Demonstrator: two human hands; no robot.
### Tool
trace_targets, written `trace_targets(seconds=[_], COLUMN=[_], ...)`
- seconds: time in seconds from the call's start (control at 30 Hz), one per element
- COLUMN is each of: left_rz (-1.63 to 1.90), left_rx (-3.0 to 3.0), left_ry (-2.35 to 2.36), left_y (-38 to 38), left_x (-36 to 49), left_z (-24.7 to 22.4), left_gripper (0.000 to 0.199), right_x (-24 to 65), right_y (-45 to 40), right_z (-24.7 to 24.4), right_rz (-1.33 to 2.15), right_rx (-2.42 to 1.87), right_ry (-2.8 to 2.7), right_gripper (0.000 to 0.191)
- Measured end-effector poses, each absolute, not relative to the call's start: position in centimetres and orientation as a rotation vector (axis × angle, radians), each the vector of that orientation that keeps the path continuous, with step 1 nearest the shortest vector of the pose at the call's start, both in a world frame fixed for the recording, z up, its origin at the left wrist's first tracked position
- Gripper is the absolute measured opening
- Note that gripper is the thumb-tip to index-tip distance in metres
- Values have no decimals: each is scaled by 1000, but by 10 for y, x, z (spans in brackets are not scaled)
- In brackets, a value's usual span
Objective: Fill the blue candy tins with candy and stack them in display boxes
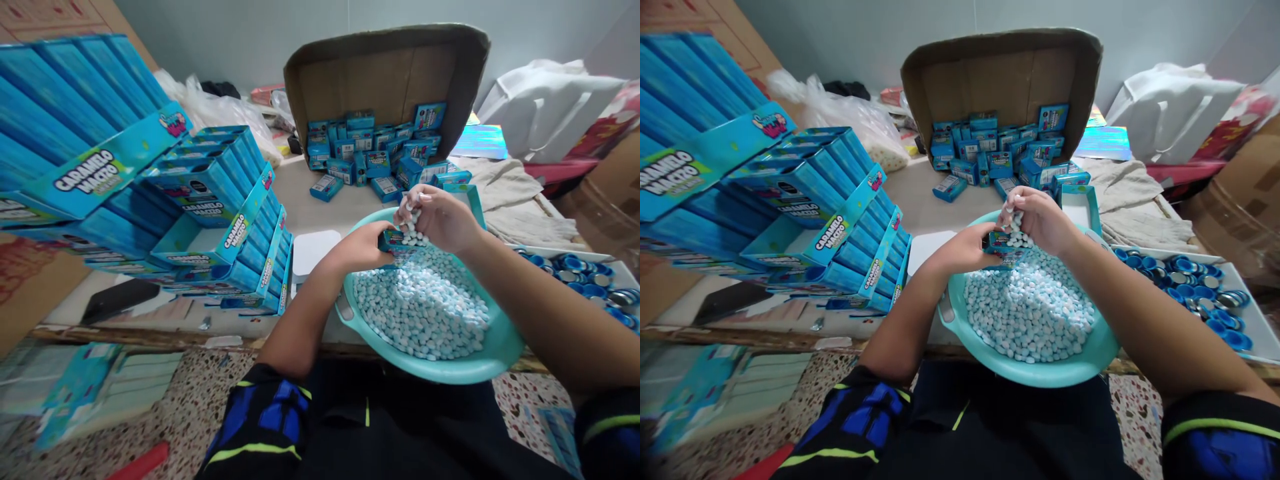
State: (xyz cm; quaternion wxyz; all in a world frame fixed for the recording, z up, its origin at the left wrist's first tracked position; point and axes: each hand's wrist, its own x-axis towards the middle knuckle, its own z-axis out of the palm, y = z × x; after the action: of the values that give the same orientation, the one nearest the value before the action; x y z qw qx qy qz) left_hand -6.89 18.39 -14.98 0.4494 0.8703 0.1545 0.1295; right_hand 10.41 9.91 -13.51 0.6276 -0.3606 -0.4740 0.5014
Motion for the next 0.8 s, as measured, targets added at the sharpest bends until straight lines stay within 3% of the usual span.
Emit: trace_targets(seconds=[0.8], left_rz=[320], left_rx=[2045], left_ry=[372], left_y=[190], left_x=[-70], left_z=[-145], left_gripper=[50], right_x=[110], right_y=[103], right_z=[-138], right_rz=[822], right_rx=[-827], right_ry=[-1524], right_gripper=[20])
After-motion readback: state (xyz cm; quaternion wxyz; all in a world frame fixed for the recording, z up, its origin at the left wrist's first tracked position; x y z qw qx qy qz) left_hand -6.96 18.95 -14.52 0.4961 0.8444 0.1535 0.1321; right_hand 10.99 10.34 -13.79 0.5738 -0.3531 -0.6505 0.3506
